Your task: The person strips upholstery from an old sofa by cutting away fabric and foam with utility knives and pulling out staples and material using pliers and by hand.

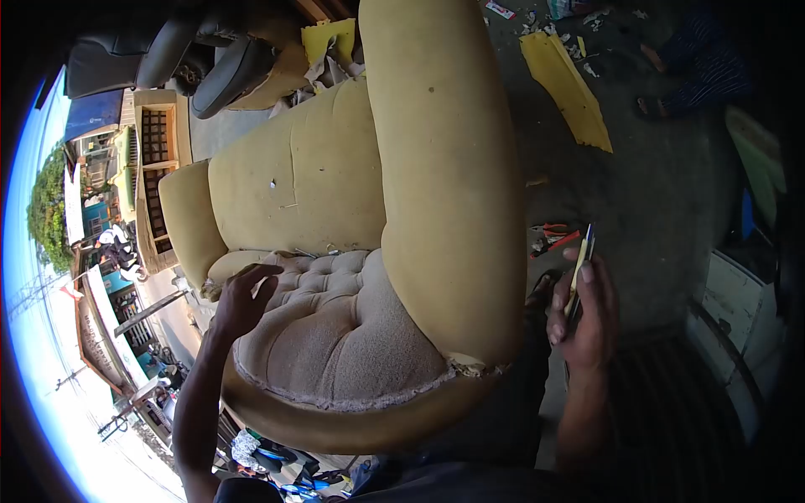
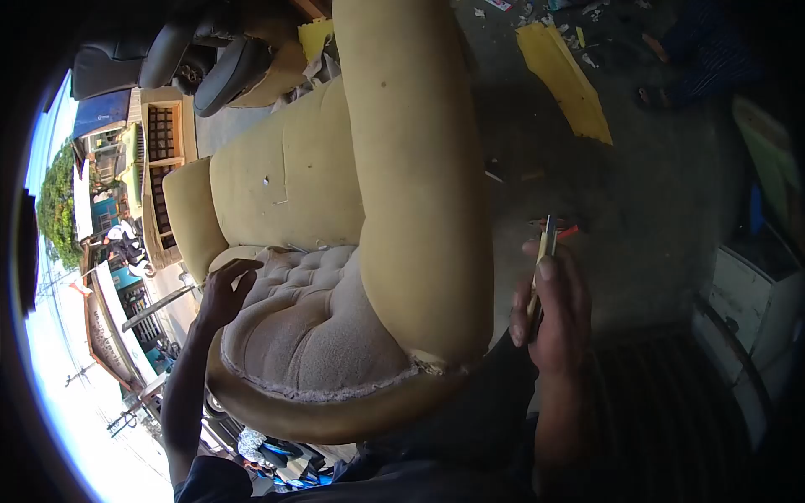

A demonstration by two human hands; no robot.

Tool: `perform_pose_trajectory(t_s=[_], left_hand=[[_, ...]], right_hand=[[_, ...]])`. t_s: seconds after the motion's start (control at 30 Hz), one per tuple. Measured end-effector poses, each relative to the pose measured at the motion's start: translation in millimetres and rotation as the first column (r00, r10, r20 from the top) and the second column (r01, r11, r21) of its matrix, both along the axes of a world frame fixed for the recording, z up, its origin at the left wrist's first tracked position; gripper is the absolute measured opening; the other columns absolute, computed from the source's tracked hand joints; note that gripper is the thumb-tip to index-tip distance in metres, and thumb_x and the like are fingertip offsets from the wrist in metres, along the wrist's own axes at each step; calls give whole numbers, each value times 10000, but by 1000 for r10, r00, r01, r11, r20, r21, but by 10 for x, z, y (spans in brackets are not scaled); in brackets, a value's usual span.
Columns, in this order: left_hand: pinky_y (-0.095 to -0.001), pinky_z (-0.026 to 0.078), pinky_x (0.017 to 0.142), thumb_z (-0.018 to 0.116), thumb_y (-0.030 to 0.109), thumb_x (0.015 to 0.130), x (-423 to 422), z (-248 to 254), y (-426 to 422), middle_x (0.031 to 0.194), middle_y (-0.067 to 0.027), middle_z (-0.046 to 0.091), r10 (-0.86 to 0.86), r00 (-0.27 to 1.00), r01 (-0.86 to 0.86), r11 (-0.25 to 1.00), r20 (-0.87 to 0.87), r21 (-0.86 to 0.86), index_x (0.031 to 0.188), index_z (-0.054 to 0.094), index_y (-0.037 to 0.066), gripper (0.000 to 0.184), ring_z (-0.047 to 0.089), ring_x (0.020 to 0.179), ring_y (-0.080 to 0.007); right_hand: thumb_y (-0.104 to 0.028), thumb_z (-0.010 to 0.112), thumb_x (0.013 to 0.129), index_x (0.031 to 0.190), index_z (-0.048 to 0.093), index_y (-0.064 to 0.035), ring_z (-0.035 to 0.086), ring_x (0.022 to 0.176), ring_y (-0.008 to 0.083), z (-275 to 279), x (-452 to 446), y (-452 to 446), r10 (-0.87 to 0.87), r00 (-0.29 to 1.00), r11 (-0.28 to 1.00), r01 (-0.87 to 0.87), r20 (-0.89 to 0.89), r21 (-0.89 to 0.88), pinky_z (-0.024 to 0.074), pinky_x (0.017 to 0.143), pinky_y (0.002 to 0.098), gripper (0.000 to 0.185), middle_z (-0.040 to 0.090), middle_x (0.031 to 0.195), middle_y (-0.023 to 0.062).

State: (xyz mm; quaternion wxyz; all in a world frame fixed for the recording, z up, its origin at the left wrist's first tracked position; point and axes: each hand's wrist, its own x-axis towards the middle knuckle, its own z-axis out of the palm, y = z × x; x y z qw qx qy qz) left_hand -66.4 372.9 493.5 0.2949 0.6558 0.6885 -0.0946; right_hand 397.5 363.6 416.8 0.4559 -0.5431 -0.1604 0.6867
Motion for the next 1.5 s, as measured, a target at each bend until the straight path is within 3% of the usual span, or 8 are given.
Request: perform_pose_trajectory(t_s=[0.17, 0.27, 0.37, 0.5, 0.67, 0.83, 1.2, 1.5], left_hand=[[-416, 531, 906, 597, 127, 978, 602, -1311, 251, 1109, -157, 696, -203, 684, 405, 904, 700, -134, 1120, 673, 25, 191, 667, 1043, -342], [-433, 500, 968, 519, 142, 1009, 676, -1631, 202, 1129, -182, 676, -128, 604, 407, 898, 787, -166, 1158, 645, 8, 238, 634, 1099, -359], [-455, 447, 1041, 431, 164, 1028, 787, -1696, 100, 1170, -220, 646, -58, 641, 390, 884, 765, -260, 1205, 615, -2, 305, 591, 1157, -385], [-484, 368, 1113, 337, 265, 1012, 1120, -1987, 492, 1373, -221, 572, -347, 625, 760, 474, 699, -445, 1282, 589, -15, 463, 495, 1308, -397], [-538, 347, 1105, 402, 329, 953, 1280, -2309, 449, 1426, -193, 556, -461, 503, 860, 356, 731, -366, 1367, 574, 43, 532, 496, 1345, -362], [-519, 438, 1026, 498, 315, 890, 1409, -2225, 471, 1297, -182, 648, -481, 698, 714, 412, 530, -567, 1183, 709, 87, 427, 592, 1250, -319], [-466, 551, 916, 615, 169, 807, 1214, -2357, 35, 1005, -269, 704, -220, 799, 469, 811, 559, -351, 963, 724, -45, 287, 682, 975, -434], [-479, 541, 903, 550, 120, 877, 1082, -2659, 166, 1046, -297, 679, -194, 511, 617, 762, 838, -200, 1089, 657, -60, 298, 659, 1007, -444]], right_hand=[[-250, 493, 1045, 1156, 571, -5, 441, 392, 85, 430, -1094, -68, 72, 971, 997, -66, 229, -35, 336, 383, 246, 280, 543, 597, 38], [-216, 500, 1042, 1083, 584, -8, 425, 392, 68, 240, -1329, -165, 51, 820, 986, -132, 570, 102, 311, 383, 246, 228, 531, 580, 22], [-215, 511, 1037, 1021, 583, -17, 408, 386, 63, 267, -1368, -109, -53, 861, 998, 29, 505, 55, 299, 378, 245, 211, 515, 556, 15], [-227, 521, 1029, 960, 557, -27, 375, 352, 68, 220, -1408, -72, -32, 835, 998, -3, 549, 62, 293, 367, 248, 214, 473, 513, 5], [-257, 490, 1033, 960, 563, -27, 391, 317, 87, 163, -1386, -89, -23, 830, 1000, 18, 558, 15, 302, 313, 254, 252, 492, 549, 23], [-212, 534, 1016, 888, 542, -46, 386, 332, 73, 191, -1436, -28, -27, 786, 999, 48, 617, -17, 293, 340, 253, 210, 461, 492, -6], [-214, 527, 1018, 879, 548, -37, 390, 333, 72, 266, -1414, 35, -34, 825, 997, 68, 565, -38, 288, 347, 249, 226, 472, 502, 2], [-228, 498, 1029, 927, 569, -17, 380, 321, 75, 212, -1379, -2, -34, 832, 998, 53, 554, -18, 290, 320, 245, 245, 493, 535, 21]])
